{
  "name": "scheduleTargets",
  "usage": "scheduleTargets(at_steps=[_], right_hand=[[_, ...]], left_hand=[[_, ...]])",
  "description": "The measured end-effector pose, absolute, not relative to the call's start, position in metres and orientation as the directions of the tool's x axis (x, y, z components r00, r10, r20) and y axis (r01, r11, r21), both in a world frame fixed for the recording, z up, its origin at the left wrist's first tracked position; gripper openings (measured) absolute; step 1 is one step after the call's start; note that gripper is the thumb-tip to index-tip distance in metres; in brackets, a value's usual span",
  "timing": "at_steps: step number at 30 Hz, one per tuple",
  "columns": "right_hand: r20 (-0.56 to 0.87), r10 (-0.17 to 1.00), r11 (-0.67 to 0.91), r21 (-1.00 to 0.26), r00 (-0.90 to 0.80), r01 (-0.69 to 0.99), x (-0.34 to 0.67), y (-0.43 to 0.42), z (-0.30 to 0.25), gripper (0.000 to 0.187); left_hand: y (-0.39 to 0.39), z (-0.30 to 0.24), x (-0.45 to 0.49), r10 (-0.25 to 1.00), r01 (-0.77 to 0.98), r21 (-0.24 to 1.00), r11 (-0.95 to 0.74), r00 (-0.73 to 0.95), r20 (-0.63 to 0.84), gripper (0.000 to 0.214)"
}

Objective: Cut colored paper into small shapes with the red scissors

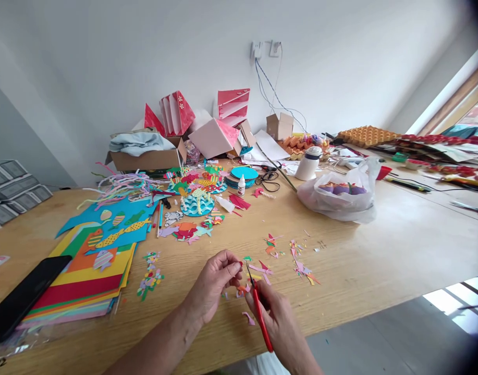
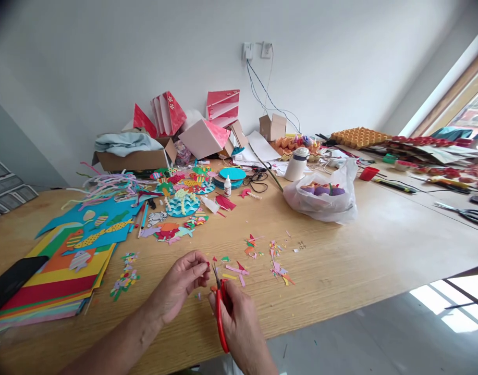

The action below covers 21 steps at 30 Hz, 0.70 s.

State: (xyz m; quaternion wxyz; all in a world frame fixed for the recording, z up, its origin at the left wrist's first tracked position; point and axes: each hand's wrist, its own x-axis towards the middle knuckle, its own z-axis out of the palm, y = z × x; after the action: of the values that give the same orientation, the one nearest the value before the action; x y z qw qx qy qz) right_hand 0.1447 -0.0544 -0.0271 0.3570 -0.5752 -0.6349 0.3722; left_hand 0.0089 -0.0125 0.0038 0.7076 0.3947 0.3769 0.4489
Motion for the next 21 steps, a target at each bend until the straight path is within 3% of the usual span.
scheduleTargets(at_steps=[10, 21], right_hand=[[0.149, 0.988, 0.137, -0.797, -0.029, 0.589, 0.138, -0.051, -0.037, 0.026], [0.192, 0.981, 0.155, -0.708, -0.022, 0.689, 0.139, -0.05, -0.042, 0.026]], left_hand=[[-0.017, 0.001, 0.017, 0.944, -0.413, 0.872, 0.264, 0.294, -0.146, 0.018], [-0.019, -0.001, 0.022, 0.94, -0.428, 0.861, 0.275, 0.308, -0.147, 0.015]])
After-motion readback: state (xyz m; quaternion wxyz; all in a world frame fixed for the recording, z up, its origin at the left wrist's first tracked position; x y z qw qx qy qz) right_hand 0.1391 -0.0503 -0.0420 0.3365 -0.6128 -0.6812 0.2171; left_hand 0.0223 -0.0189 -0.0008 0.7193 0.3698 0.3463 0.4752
